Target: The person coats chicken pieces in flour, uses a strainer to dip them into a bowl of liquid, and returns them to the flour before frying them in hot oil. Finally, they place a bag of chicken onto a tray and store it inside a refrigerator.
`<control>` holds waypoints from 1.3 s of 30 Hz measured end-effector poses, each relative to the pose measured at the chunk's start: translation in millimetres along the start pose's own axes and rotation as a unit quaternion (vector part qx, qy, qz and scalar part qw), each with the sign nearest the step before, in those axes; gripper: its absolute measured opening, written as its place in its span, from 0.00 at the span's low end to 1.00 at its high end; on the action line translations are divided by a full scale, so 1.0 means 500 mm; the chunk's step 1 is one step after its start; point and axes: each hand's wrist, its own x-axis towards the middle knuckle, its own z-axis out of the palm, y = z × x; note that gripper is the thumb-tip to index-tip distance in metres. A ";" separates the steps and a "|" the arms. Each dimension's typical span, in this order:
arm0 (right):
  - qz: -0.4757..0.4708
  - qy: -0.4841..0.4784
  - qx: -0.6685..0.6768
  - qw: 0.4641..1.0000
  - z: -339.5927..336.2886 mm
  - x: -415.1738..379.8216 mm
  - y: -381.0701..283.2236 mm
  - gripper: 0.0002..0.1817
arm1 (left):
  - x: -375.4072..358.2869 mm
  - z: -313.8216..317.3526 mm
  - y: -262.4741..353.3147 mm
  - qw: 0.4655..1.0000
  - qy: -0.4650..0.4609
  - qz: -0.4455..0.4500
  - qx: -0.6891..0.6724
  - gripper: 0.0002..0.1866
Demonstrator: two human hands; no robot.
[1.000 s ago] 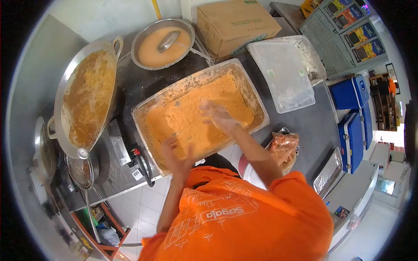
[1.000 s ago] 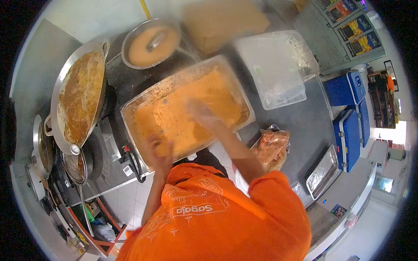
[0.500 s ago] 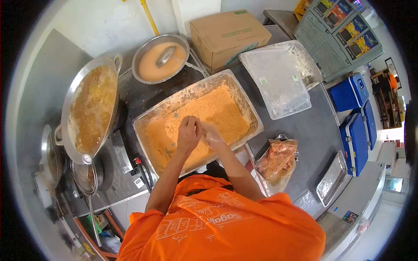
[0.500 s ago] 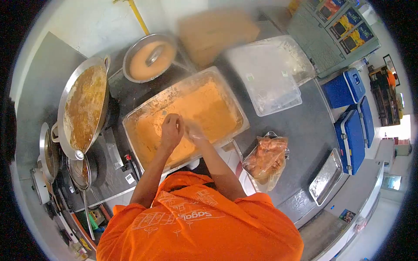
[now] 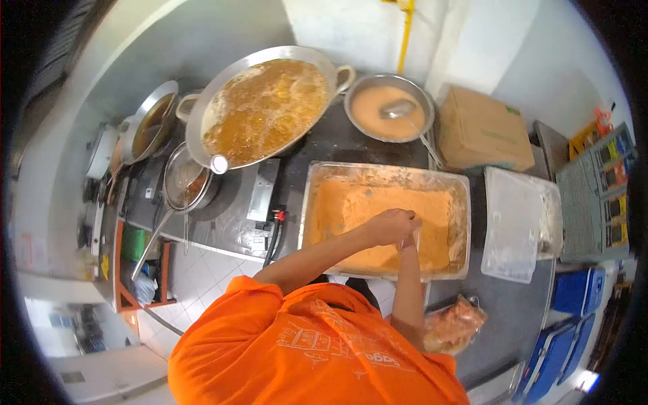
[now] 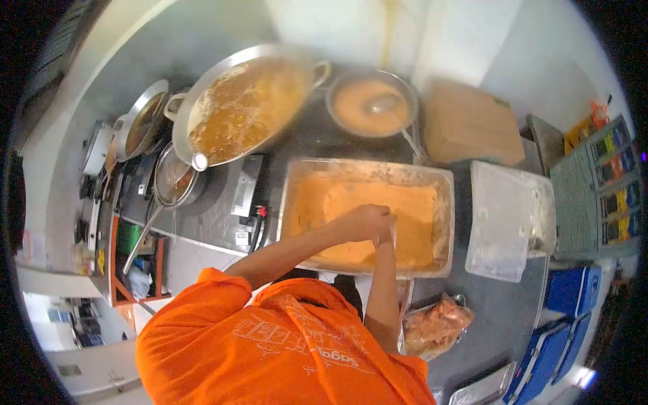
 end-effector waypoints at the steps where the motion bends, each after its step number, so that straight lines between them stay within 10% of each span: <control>1: -0.006 0.005 -0.024 1.000 -0.010 0.007 0.010 0.24 | 0.015 -0.010 0.004 0.997 -0.044 -0.045 0.044 0.09; 6: -0.036 0.048 -0.119 0.991 -0.027 0.009 0.003 0.19 | -0.013 -0.007 -0.044 0.990 -0.060 -0.130 0.011 0.08; 8: 0.088 0.000 -0.454 0.887 0.048 -0.056 -0.099 0.16 | -0.057 -0.004 -0.038 0.993 0.040 -0.093 -0.059 0.08; 12: 0.076 -0.044 -0.372 0.924 0.019 -0.050 -0.055 0.18 | -0.129 -0.066 0.021 0.957 0.171 -0.160 -0.170 0.08; 14: 0.004 0.091 -0.373 0.923 0.100 -0.096 -0.091 0.22 | -0.209 -0.097 0.034 0.901 0.320 -0.218 -0.195 0.10; 19: 0.007 0.073 -0.362 0.929 -0.011 -0.078 -0.048 0.27 | -0.547 -0.098 -0.016 0.624 0.556 -0.545 -0.064 0.06; 22: 0.029 0.101 -0.392 0.914 0.000 -0.081 -0.041 0.28 | -0.789 -0.022 -0.059 0.670 0.424 -0.570 0.216 0.15; 25: 0.049 0.124 -0.390 0.911 0.012 -0.075 -0.027 0.27 | -0.883 0.022 -0.067 0.750 0.316 -0.547 0.195 0.22; 39: 0.079 0.098 -0.418 0.900 0.078 -0.049 0.034 0.22 | -0.916 -0.007 -0.083 0.779 0.251 -0.544 0.186 0.19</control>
